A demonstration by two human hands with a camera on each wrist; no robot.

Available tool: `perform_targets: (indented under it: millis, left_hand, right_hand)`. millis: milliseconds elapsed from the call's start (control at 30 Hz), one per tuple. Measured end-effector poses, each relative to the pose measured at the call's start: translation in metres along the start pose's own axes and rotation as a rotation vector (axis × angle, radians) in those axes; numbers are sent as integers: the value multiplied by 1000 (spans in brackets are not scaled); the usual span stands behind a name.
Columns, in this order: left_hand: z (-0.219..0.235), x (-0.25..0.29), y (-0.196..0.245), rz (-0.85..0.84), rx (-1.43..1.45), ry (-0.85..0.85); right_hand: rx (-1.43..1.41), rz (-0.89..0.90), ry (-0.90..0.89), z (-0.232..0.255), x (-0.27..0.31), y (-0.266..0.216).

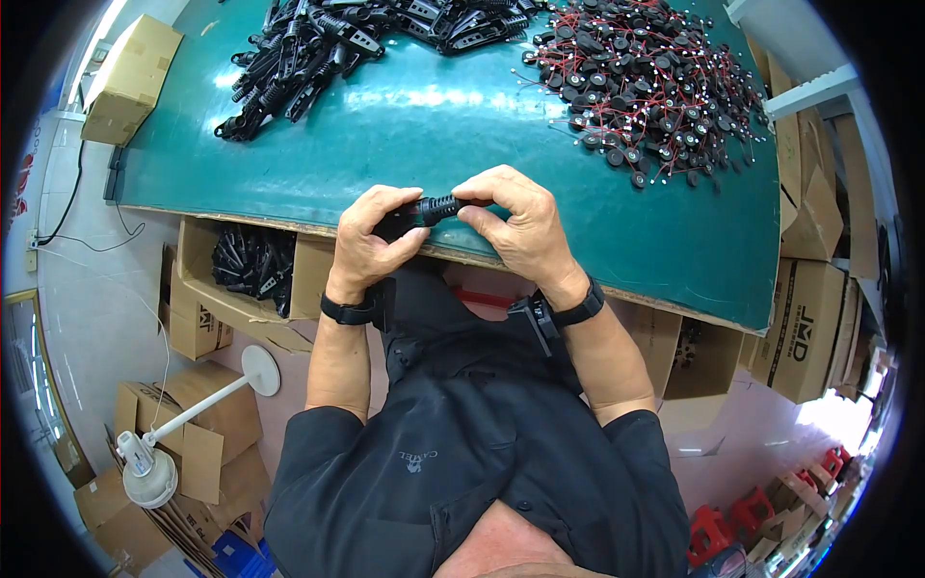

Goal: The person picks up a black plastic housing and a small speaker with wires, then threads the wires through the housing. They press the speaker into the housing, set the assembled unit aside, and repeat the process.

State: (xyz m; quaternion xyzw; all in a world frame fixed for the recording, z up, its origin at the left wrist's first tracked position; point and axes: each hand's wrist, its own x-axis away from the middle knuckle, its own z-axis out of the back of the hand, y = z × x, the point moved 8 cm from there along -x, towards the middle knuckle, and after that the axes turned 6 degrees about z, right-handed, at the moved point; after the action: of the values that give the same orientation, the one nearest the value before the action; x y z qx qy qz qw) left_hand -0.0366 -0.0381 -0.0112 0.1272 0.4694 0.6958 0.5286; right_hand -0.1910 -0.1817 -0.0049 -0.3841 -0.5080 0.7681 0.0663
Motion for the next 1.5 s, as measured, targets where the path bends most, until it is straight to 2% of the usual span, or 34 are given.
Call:
perform_targets:
  millis: [167,333,433,467,567,600,700,833,1000,1133,1200,1267,1333,1367,1433,1467,1500]
  left_hand:
    - [2,2,-6,108,100,4]
    - [9,-3,-7,202,218,-34]
    - [27,-21,13,130,-3,-227]
    - [39,-31,20,125,-10,-234]
    - [57,-65,45,-27,-589,-444]
    - [58,-77,50,-28,-598,-448]
    - [25,-97,51,-140,-854,-699]
    - [-15,-106,40,-198,-1033,-854]
    - [-12,-106,39,-94,-971,-870]
    - [22,-95,38,-60,-839,-720]
    - [70,-70,12,79,-577,-524]
    - [142,-11,-34,360,-548,-277]
    - [213,67,-91,680,-363,-18]
    - [229,89,-114,680,-363,-12]
    - [253,107,-135,578,-478,23]
    - [259,112,-136,530,-531,46]
    - [249,89,-124,497,-483,96]
  right_hand:
    - [-6,-27,-34,-3,-1,-2]
    - [-22,-158,-95,-8,2,9]
    - [-29,-229,-100,-9,11,11]
    - [-20,-220,-63,-5,12,8]
    - [-14,-194,21,1,13,3]
    - [6,-181,30,3,16,4]
    - [41,-170,39,4,24,7]
    - [105,-103,32,3,24,2]
    - [109,-97,68,6,26,3]
    - [88,-74,35,4,17,0]
    - [96,-76,29,4,20,-1]
    - [96,-47,43,4,17,-2]
    - [109,-43,42,3,22,-3]
    - [108,-39,39,3,24,-3]
    - [111,-47,28,2,22,-2]
    - [114,-50,17,0,20,-2]
    - [119,-41,6,-2,18,-3]
